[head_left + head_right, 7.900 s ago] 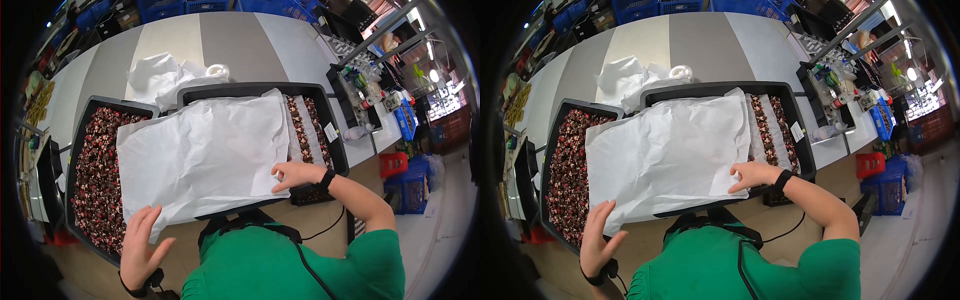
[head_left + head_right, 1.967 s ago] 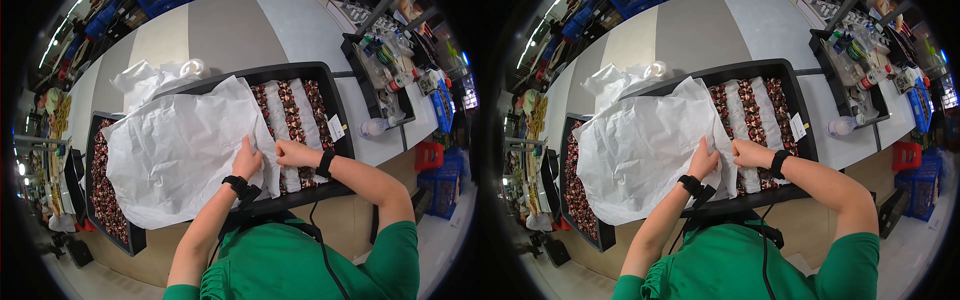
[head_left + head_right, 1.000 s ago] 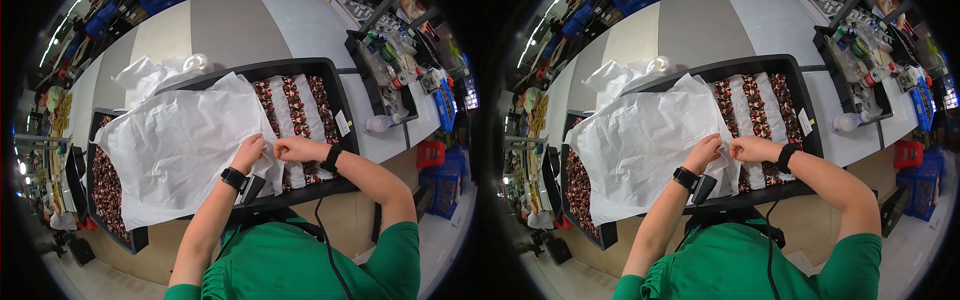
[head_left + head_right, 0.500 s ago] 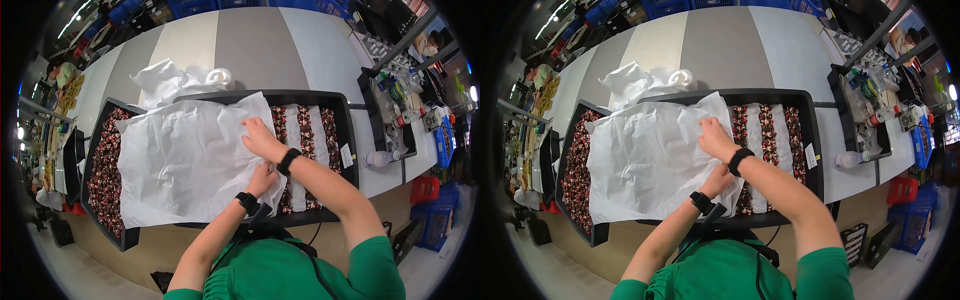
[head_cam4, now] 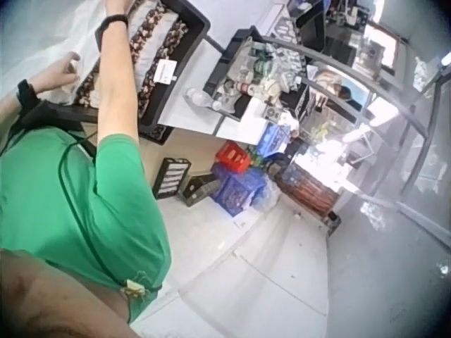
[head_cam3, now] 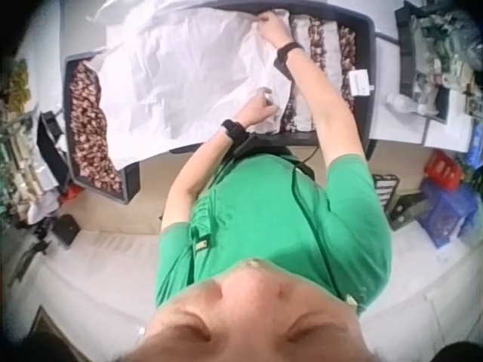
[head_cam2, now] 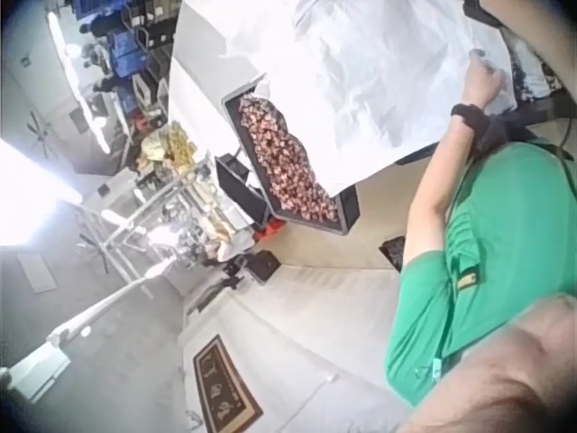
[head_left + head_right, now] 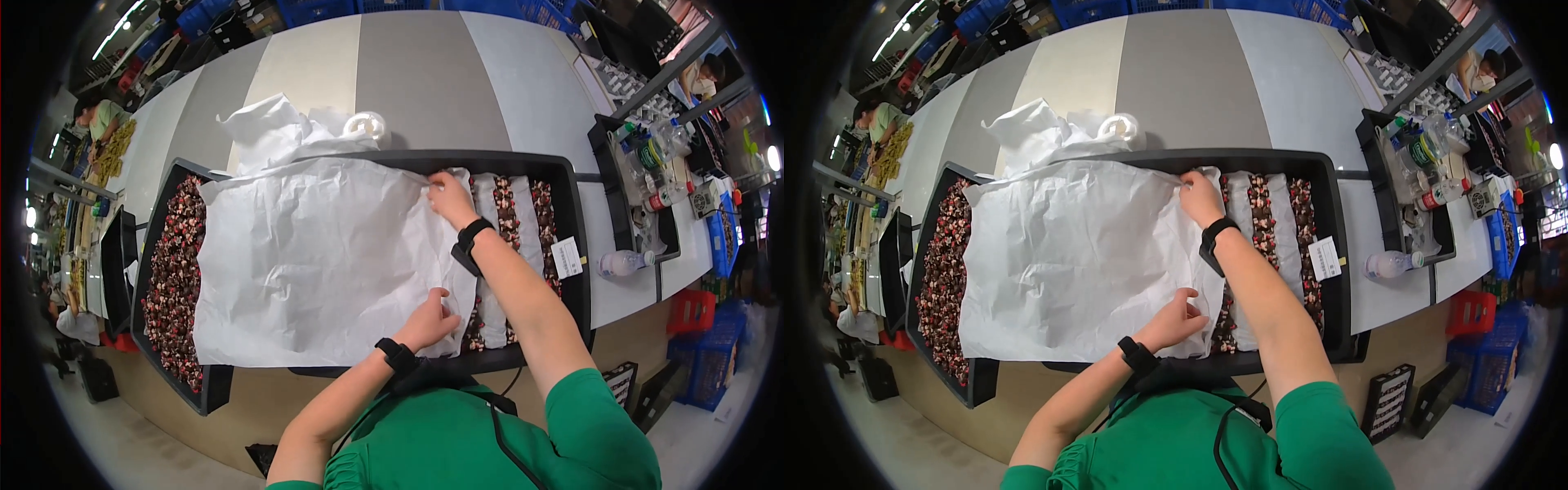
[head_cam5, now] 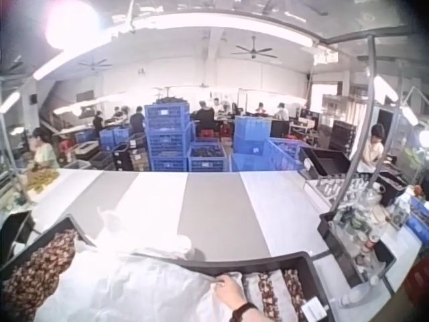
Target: The person unfolds a white sheet in a black tray and then picks up small figurines from a separate container, placing them in rows on the sheet.
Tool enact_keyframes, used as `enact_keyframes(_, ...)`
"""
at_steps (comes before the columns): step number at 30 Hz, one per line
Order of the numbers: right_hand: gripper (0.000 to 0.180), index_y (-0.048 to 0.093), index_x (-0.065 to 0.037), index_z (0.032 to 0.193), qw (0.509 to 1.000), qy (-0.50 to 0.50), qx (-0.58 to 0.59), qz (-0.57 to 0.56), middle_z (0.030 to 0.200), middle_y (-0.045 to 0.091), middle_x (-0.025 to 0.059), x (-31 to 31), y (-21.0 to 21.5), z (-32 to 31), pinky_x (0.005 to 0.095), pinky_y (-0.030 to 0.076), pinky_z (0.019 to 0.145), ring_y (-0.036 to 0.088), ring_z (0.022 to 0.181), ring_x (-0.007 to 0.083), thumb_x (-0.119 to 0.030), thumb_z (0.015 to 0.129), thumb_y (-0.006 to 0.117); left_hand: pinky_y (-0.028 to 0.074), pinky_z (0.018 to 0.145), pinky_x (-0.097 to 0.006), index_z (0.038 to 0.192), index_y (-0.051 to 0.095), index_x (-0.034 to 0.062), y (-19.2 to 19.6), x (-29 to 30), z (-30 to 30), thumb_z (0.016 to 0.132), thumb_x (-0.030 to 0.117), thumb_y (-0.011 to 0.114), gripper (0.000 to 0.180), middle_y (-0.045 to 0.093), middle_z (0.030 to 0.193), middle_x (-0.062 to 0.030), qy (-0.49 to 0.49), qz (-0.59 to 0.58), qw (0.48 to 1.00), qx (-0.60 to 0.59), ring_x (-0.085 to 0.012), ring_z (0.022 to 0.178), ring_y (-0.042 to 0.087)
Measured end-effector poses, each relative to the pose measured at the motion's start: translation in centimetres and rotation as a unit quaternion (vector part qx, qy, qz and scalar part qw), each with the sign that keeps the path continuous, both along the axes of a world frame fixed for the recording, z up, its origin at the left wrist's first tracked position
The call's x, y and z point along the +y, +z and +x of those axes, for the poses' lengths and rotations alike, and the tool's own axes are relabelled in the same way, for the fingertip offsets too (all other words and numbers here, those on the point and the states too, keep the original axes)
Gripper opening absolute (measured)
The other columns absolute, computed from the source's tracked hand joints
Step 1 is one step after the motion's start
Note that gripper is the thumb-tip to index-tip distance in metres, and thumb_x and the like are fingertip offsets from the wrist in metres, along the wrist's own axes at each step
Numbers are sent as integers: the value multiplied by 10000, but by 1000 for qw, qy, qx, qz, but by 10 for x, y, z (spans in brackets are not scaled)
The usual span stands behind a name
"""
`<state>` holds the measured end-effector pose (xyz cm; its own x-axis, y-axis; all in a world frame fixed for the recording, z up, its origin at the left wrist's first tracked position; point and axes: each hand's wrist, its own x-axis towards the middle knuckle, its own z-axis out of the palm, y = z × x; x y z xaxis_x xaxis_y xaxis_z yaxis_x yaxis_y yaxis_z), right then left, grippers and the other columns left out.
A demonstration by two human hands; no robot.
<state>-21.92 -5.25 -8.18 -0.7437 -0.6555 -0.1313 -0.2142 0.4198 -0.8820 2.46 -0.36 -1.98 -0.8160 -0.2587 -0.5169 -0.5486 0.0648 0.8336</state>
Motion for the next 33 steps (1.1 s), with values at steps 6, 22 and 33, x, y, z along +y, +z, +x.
enact_keyframes(6,275,610,-5,1143,968,-48,-240,-50,1097,652,102,-3,26,6,295,560,616,671,930,176,-118,924,489,501,857,-403,1167,614,-12,-35,-5,19,816,284,655,461,669,995,-201,-163,4,985,47,-348,950,641)
enact_keyframes(22,385,541,1,1251,980,42,-192,-1,1069,636,111,7,33,9,319,546,670,667,858,190,-118,885,551,477,918,-325,1316,531,-29,-5,-24,13,892,300,622,544,647,1197,-185,-267,67,960,-40,-257,1047,624)
enact_keyframes(33,122,660,-91,934,910,313,264,63,951,665,73,59,55,38,404,482,761,643,875,266,-138,862,574,526,729,-272,1329,495,-11,-12,-17,8,898,296,646,551,627,1052,-76,-226,183,949,-121,-129,868,596)
